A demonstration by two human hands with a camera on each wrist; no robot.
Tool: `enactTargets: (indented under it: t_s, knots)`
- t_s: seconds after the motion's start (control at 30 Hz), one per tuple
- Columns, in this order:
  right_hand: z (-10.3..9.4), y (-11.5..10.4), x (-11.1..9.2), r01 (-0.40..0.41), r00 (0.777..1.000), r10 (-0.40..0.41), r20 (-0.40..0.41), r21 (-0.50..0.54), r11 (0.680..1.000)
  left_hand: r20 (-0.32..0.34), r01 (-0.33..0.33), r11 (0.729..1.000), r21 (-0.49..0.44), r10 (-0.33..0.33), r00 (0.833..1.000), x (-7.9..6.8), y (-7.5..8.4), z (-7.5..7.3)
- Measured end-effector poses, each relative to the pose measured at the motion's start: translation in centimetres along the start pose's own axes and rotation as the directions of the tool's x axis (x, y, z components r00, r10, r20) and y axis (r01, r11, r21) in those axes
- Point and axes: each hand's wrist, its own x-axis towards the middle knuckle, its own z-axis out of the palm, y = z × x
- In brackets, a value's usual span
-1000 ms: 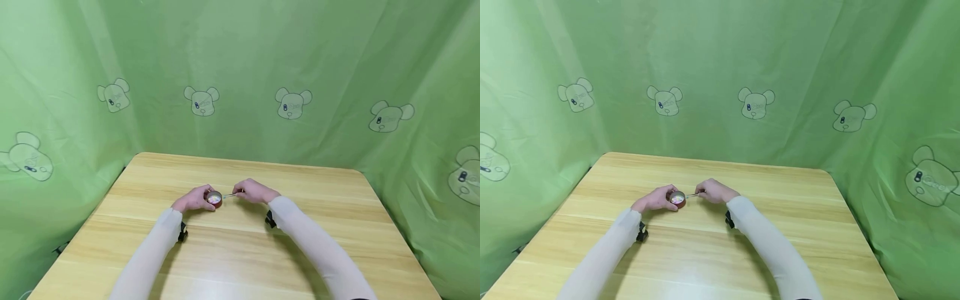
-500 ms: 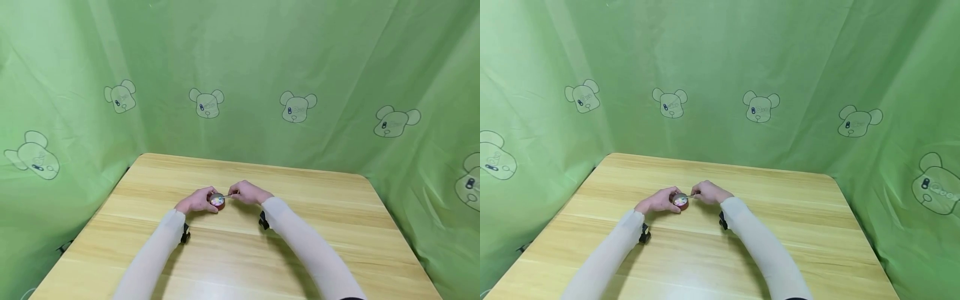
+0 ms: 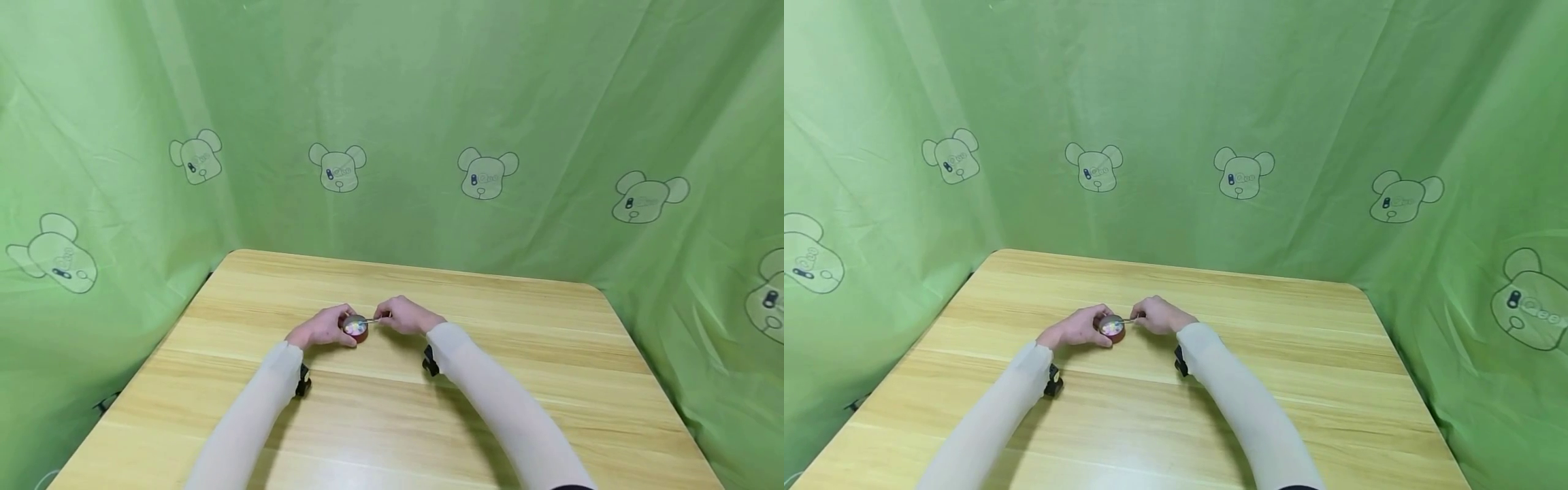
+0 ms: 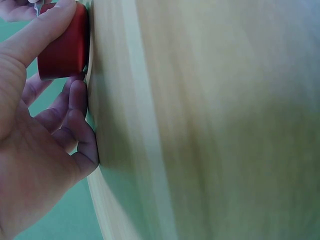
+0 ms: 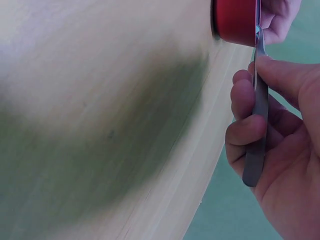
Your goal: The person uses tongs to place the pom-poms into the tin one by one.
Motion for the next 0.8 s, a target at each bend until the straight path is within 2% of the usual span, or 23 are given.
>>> enactTargets:
  t_s: [0.2,0.47,0.67,0.8]
  knots:
    - [0.1,-0.1,0.2,-0.050,0.999,0.050,0.003,0.026,0.998,0.000,0.004,1.000,-0.003,-0.004,1.000,0.0,0.1,0.0]
    - [-0.1,0.1,-0.4,-0.072,0.997,0.072,-0.002,0.030,0.997,0.003,0.001,1.000,0.007,-0.001,1.000,0.3,0.3,0.0]
    - [-0.2,0.3,-1.7,-0.074,0.995,0.077,-0.059,0.045,0.996,0.000,-0.004,1.000,-0.002,0.004,1.000,0.3,0.1,0.1]
    - [-0.4,0.6,-3.2,-0.102,0.989,0.109,-0.099,0.072,0.992,-0.005,0.002,1.000,0.000,-0.002,1.000,0.1,0.0,0.2]
